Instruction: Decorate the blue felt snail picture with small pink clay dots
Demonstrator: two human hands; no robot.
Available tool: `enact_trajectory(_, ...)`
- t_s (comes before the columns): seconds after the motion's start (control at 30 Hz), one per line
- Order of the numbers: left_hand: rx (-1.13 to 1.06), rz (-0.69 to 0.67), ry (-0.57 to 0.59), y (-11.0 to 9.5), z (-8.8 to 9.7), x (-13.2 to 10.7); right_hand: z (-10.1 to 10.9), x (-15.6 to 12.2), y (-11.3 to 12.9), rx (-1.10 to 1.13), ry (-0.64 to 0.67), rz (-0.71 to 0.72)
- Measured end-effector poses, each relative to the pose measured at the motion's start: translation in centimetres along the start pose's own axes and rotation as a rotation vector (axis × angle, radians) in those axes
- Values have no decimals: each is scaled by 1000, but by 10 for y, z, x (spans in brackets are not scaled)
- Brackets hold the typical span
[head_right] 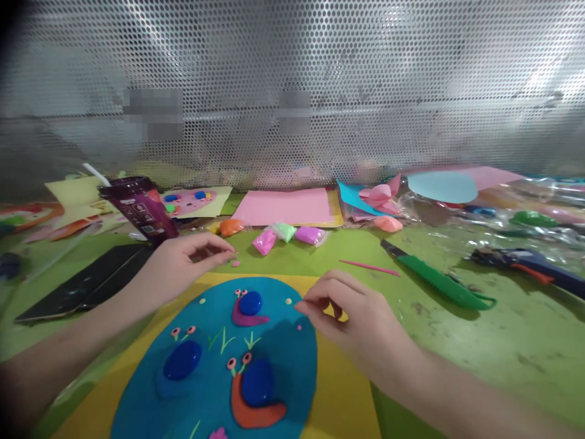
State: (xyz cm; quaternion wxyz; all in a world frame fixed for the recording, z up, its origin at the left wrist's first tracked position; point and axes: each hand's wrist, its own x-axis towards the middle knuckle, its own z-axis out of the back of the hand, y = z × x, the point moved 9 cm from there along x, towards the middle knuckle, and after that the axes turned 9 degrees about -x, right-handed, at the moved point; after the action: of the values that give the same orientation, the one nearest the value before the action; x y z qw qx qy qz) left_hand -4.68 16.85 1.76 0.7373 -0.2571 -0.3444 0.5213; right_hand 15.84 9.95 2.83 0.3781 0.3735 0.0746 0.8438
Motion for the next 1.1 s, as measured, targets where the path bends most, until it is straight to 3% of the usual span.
enact_trajectory(0.1, 133, -76, 32, -12, -6, 4, -4, -2, -3, 17, 11, -35)
enact_trajectory(0.2, 187, -173, 153, -19, -30, 13, -13, -3, -3, 43, 73, -52)
enact_trajectory(0.37, 247, -279, 230, -11, -61, 39, -4, -2, -1, -14, 13, 11)
enact_trajectory(0.5, 270, -280, 193, -4, -62, 49, 6, 1, -8, -85, -29, 9)
enact_trajectory(0.83, 238, -221, 241, -2, -67, 36, 15, 7, -46, -38, -15, -311)
enact_trajectory(1.1, 307, -259, 243, 3, -72, 40, 9, 10, -60, -111, 96, -395)
